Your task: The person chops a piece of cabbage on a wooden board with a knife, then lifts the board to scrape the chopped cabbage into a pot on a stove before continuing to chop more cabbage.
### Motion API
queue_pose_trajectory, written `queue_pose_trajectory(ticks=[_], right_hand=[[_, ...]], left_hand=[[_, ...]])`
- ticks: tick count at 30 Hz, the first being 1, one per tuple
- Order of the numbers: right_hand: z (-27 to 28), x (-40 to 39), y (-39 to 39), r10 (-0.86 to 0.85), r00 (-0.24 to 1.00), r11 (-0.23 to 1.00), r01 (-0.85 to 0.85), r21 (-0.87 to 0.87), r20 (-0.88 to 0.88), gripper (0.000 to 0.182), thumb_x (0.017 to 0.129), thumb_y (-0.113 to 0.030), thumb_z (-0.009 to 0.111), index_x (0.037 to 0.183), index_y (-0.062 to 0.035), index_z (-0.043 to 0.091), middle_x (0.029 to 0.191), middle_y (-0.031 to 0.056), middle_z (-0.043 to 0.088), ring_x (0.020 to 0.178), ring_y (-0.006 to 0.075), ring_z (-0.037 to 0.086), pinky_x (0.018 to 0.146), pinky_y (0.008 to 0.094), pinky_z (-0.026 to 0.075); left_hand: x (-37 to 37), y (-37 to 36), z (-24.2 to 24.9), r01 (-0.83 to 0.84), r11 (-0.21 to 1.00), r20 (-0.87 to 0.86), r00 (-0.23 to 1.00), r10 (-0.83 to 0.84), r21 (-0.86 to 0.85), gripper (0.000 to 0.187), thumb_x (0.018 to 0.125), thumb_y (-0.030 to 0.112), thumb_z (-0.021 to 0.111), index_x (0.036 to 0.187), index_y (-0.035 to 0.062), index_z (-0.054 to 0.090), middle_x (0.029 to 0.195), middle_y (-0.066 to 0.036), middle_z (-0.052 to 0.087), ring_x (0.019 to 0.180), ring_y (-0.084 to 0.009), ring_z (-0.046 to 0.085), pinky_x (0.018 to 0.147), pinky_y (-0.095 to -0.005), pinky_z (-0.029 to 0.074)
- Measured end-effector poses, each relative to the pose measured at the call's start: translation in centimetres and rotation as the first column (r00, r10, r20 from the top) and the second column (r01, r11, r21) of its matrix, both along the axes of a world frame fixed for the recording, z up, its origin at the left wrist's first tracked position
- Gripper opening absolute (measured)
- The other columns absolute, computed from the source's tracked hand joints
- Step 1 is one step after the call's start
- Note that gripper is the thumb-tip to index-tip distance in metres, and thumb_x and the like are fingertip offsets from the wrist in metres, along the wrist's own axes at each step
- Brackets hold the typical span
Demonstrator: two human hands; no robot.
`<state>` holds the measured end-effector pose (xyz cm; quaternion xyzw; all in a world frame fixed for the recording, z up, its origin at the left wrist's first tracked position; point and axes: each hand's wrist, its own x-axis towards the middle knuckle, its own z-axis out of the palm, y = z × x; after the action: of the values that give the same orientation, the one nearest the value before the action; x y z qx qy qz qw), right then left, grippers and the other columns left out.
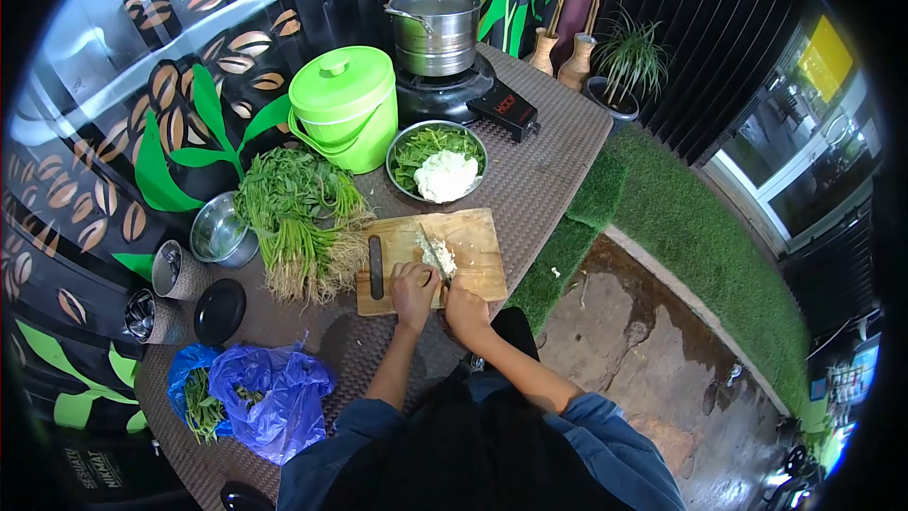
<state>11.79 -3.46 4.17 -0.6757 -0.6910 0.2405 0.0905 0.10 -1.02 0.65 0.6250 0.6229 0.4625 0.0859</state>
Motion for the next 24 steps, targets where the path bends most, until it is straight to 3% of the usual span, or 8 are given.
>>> queue_pose_trajectory(ticks=[6,11,15,18,24], right_hand=[[0.5,1.1,1.0,0.081,0.994,0.992,-0.073,0.102,-0.075,0.036,0.095,-0.033,0.046,0.102,0.0026,0.046,0.073,0.0264,0.064,0.072,0.0440,0.065,0.068,0.0503,0.053],[-1.0,-0.2,-0.4,-0.022,0.998,0.999,0.024,0.033,-0.066,0.038,0.096,-0.033,0.046,0.104,0.0034,0.045,0.081,0.0274,0.065,0.078,0.0419,0.066,0.072,0.0480,0.054],[0.3,0.4,0.7,0.008,0.999,1.000,-0.008,-0.010,-0.038,0.038,0.096,-0.033,0.045,0.106,0.0032,0.044,0.080,0.0276,0.065,0.078,0.0416,0.067,0.071,0.0475,0.054],[0.3,0.5,0.5,0.055,0.998,0.997,-0.054,0.052,-0.026,0.038,0.096,-0.034,0.045,0.105,0.0026,0.044,0.078,0.0272,0.065,0.075,0.0415,0.067,0.068,0.0469,0.055],[-0.3,-0.5,0.6,-0.024,0.998,1.000,0.024,-0.016,-0.049,0.039,0.097,-0.035,0.042,0.106,0.0027,0.044,0.087,0.0288,0.065,0.083,0.0419,0.066,0.073,0.0486,0.053]], left_hand=[[0.1,0.0,0.0,-0.014,1.000,0.026,1.000,0.014,0.011,0.008,0.074,0.013,0.072,0.078,0.0061,0.070,0.084,-0.006,0.066,0.084,-0.0258,0.057,0.076,-0.0362,0.046],[-0.1,0.0,0.0,0.002,1.000,0.045,0.999,-0.002,-0.005,0.007,0.075,0.012,0.072,0.079,0.0063,0.070,0.085,-0.006,0.067,0.085,-0.0262,0.057,0.077,-0.0360,0.046],[-0.2,-0.3,0.1,0.021,1.000,0.020,1.000,-0.020,-0.015,0.007,0.075,0.012,0.072,0.079,0.0065,0.070,0.085,-0.006,0.066,0.086,-0.0267,0.056,0.077,-0.0363,0.046],[-0.3,-0.2,-0.1,0.027,1.000,0.028,0.999,-0.027,-0.001,0.007,0.076,0.012,0.071,0.080,0.0062,0.070,0.085,-0.006,0.066,0.086,-0.0267,0.056,0.077,-0.0368,0.045],[-0.5,-0.2,0.4,0.053,0.998,0.015,0.999,-0.052,-0.026,0.006,0.077,0.009,0.070,0.082,0.0055,0.070,0.088,-0.006,0.066,0.086,-0.0267,0.056,0.078,-0.0364,0.046]])
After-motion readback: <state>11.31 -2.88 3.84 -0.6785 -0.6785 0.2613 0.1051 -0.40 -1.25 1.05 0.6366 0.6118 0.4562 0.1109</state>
